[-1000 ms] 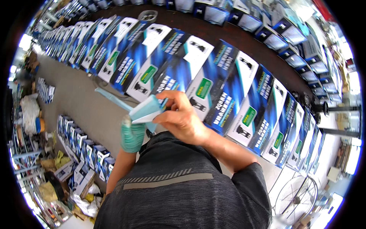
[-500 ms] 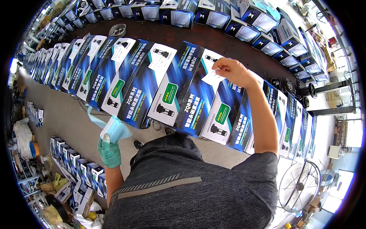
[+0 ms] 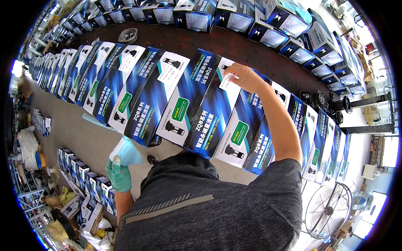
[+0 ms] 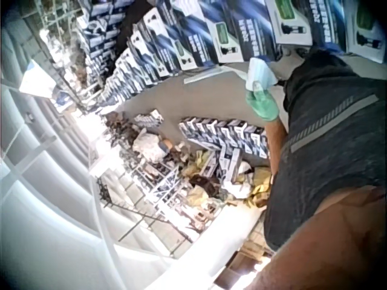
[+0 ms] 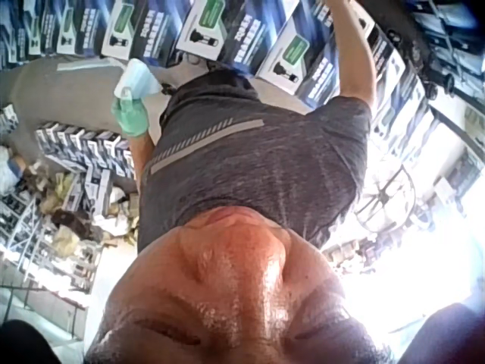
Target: The person stands in a warehouse aisle and applies white labels to a row of blue and white product boxes. They hold a roll of labels in their left hand and use their right hand to peel and stick each label onto the top surface of the boxes. The person moves along the row, repeating the process for multiple boxes.
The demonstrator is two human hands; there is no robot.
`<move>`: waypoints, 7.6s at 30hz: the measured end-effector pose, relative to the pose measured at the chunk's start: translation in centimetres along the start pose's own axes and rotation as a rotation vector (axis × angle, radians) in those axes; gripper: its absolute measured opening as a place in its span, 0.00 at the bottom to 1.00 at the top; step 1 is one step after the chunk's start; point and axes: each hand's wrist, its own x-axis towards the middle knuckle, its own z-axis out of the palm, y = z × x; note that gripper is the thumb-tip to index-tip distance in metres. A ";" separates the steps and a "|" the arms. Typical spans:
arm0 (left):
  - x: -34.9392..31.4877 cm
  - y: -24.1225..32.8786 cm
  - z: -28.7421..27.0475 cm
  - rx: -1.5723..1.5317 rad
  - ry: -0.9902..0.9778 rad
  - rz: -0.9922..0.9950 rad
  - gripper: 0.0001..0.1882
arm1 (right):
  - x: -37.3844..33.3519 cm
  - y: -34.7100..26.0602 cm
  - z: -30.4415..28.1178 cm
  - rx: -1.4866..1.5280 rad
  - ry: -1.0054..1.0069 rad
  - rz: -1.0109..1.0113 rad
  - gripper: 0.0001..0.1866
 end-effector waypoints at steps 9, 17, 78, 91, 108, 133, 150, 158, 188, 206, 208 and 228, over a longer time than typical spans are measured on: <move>-0.4 1.0 1.6 0.036 -0.058 -0.043 0.32 | -0.7 -0.5 1.2 0.541 0.274 0.442 0.19; -1.8 3.7 3.5 0.090 -0.282 0.034 0.35 | -0.2 0.1 4.1 1.488 0.861 0.398 0.19; -26.9 -5.8 14.3 -0.464 -0.381 -0.108 0.56 | -32.9 -20.5 4.1 0.577 0.056 -0.680 0.12; -29.5 -5.4 13.5 0.351 0.112 0.305 0.23 | -24.1 6.9 -9.9 0.392 -0.058 0.042 0.09; -31.9 -3.7 18.8 0.503 0.092 0.437 0.23 | -20.7 11.6 -6.6 -0.395 0.322 -0.217 0.19; -30.3 -0.6 29.5 0.208 -0.363 0.302 0.21 | -34.5 -10.5 -1.7 0.792 -0.059 -0.483 0.22; -35.2 -0.5 24.1 0.704 -0.405 0.773 0.20 | -44.3 -17.2 0.9 0.895 -0.115 -0.087 0.27; -39.2 -1.7 22.5 0.296 -0.477 0.381 0.29 | -47.6 -18.0 3.4 0.477 0.076 -0.324 0.23; -45.9 -6.3 29.1 -0.410 -0.297 -0.488 0.38 | -52.9 -10.6 2.5 0.315 0.171 -0.652 0.18; -47.2 -8.5 35.3 -0.270 0.156 -0.028 0.27 | -49.5 6.2 -15.0 0.507 -0.057 -0.113 0.04; -47.7 -9.1 34.8 -0.144 0.174 -0.079 0.28 | -47.3 14.3 -17.0 0.414 -0.059 -0.061 0.07; -53.1 -9.0 38.8 -0.096 0.318 0.040 0.30 | -39.2 20.8 -13.9 -0.311 0.218 -0.214 0.19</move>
